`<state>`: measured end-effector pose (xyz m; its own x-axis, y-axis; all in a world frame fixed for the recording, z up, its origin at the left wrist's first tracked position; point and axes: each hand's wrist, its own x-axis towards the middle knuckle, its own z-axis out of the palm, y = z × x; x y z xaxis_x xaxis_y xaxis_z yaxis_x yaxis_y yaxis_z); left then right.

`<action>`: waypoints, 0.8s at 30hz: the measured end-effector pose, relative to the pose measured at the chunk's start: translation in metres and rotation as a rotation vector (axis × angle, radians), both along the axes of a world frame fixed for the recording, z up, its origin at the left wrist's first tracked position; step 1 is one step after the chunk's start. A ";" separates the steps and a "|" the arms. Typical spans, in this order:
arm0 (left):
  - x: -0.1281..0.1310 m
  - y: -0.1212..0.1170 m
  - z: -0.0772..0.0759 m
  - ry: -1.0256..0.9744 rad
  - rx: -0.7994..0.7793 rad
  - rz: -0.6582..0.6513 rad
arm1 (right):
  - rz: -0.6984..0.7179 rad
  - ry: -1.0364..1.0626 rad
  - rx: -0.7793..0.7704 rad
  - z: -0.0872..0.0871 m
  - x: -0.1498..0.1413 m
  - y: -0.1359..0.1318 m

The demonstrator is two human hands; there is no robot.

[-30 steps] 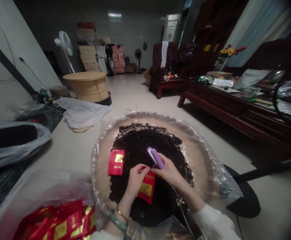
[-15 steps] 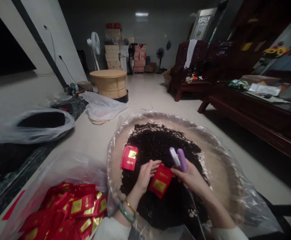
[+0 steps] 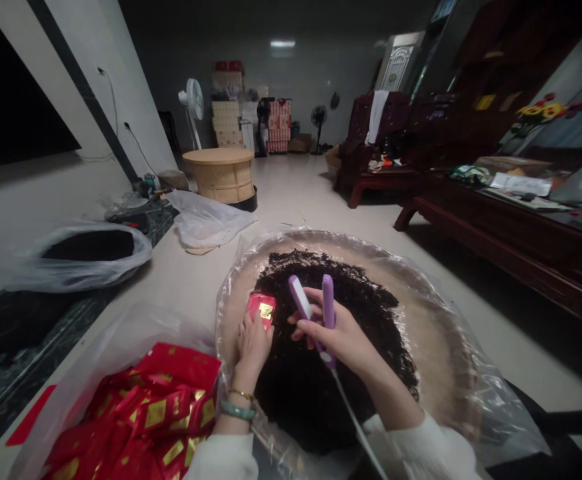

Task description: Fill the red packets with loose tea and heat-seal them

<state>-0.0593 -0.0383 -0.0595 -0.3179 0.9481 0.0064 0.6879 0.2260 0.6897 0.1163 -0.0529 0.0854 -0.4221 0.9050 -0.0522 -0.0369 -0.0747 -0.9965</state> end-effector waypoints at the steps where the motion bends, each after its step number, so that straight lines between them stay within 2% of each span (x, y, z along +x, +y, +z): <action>1: 0.000 0.001 0.000 0.158 -0.099 0.008 | -0.082 -0.081 0.025 -0.007 0.012 0.003; 3: 0.002 0.003 0.000 0.332 -0.235 0.019 | -0.263 -0.268 0.085 -0.024 0.041 0.010; 6: 0.005 0.004 0.000 0.356 -0.243 0.014 | -0.560 -0.501 0.260 -0.057 0.084 0.024; 8: 0.007 0.004 0.001 0.373 -0.233 0.018 | -0.702 -0.625 0.371 -0.080 0.105 0.032; 13: 0.005 0.003 0.005 0.333 -0.158 0.028 | -0.720 -0.859 0.420 -0.121 0.126 0.049; 18: -0.008 0.007 0.004 0.158 -0.105 0.054 | -0.755 -0.948 0.343 -0.150 0.141 0.065; 21: -0.019 0.012 0.003 -0.010 -0.088 0.097 | -0.720 -0.958 0.311 -0.163 0.150 0.070; 24: -0.025 0.018 0.003 -0.228 -0.068 0.133 | -0.682 -0.949 0.345 -0.164 0.154 0.068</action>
<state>-0.0845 -0.0206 -0.0568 -0.4257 0.8936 -0.1421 0.4780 0.3554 0.8032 0.2702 0.0150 -0.0783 0.2206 0.9535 0.2052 0.7887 -0.0506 -0.6128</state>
